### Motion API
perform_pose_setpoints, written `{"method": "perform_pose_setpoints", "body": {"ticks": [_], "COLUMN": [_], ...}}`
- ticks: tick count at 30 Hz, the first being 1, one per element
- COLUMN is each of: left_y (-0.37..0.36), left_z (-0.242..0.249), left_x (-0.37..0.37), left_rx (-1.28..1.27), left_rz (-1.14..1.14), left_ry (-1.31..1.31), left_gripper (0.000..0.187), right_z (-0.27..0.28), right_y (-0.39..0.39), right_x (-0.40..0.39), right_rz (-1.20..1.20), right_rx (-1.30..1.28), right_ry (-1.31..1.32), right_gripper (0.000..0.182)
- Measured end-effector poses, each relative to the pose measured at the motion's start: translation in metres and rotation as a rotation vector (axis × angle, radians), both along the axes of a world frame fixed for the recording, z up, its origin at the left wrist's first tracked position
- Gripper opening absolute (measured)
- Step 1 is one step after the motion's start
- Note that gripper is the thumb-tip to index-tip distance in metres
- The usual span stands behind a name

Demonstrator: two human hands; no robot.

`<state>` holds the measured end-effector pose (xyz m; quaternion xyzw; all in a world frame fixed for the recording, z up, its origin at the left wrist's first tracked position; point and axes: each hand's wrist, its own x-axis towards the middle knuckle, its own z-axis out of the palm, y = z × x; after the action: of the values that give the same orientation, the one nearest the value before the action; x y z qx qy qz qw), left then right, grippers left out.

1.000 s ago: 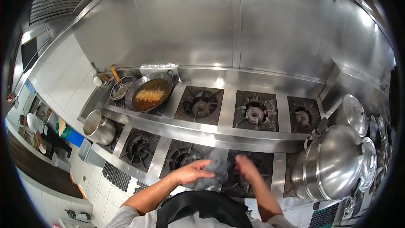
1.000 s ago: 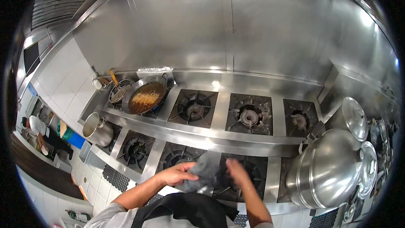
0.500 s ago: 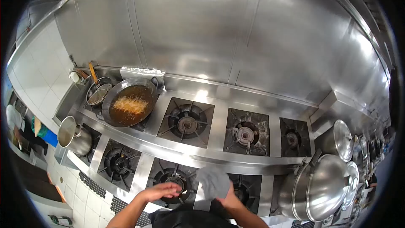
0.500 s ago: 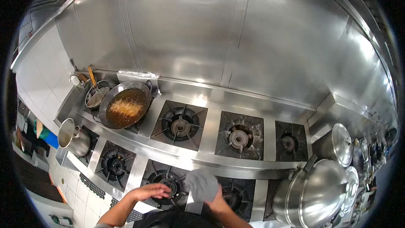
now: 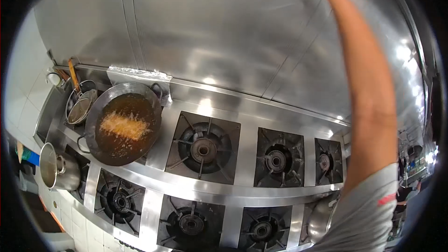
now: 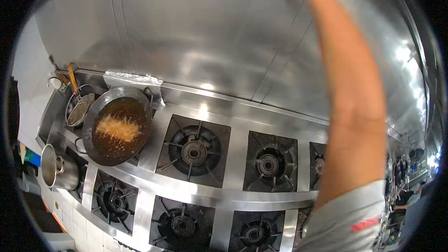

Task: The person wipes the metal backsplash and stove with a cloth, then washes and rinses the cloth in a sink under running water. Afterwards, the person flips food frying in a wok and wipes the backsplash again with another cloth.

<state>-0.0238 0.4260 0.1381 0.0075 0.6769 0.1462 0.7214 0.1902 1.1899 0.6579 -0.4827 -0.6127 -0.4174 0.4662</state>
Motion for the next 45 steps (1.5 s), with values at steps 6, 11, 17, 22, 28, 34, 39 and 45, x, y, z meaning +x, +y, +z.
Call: {"method": "perform_pose_setpoints", "body": {"ticks": [6,11,17,22,28,34,39,45], "left_y": [0.072,0.104,0.124,0.131,0.128,0.133,0.134,0.112], "left_z": [-0.028,-0.047,-0.054,-0.06,-0.07,-0.079,-0.089,-0.106], "left_x": [-0.022,-0.03,-0.034,-0.039,-0.041,-0.042,-0.048,-0.047], "left_rx": [0.066,0.164,0.228,0.228,0.236,0.343,0.401,0.359], "left_rz": [-0.004,-0.034,-0.049,-0.046,-0.032,-0.023,-0.016,0.024], "left_ry": [0.014,-0.001,-0.011,-0.015,-0.024,-0.034,-0.048,-0.087], "left_gripper": [0.055,0.055,0.055,0.054,0.054,0.054,0.053,0.053], "right_z": [-0.36,-0.5,-0.127,-0.013,-0.294,-0.38,-0.166,0.025], "right_y": [-0.015,-0.017,0.049,0.005,0.029,-0.022,0.002,0.045], "right_x": [-0.02,0.031,-0.042,-0.108,-0.096,-0.015,-0.023,-0.149], "right_rz": [0.165,0.441,0.246,0.083,0.429,0.22,0.18,0.158], "right_rx": [-0.43,-0.943,0.376,0.169,-0.009,-0.849,-0.071,0.318], "right_ry": [-0.564,-0.512,-0.43,-0.074,-0.719,-1.103,-0.353,-0.277], "right_gripper": [0.076,0.057,0.037,0.063,0.068,0.059,0.064,0.072]}}
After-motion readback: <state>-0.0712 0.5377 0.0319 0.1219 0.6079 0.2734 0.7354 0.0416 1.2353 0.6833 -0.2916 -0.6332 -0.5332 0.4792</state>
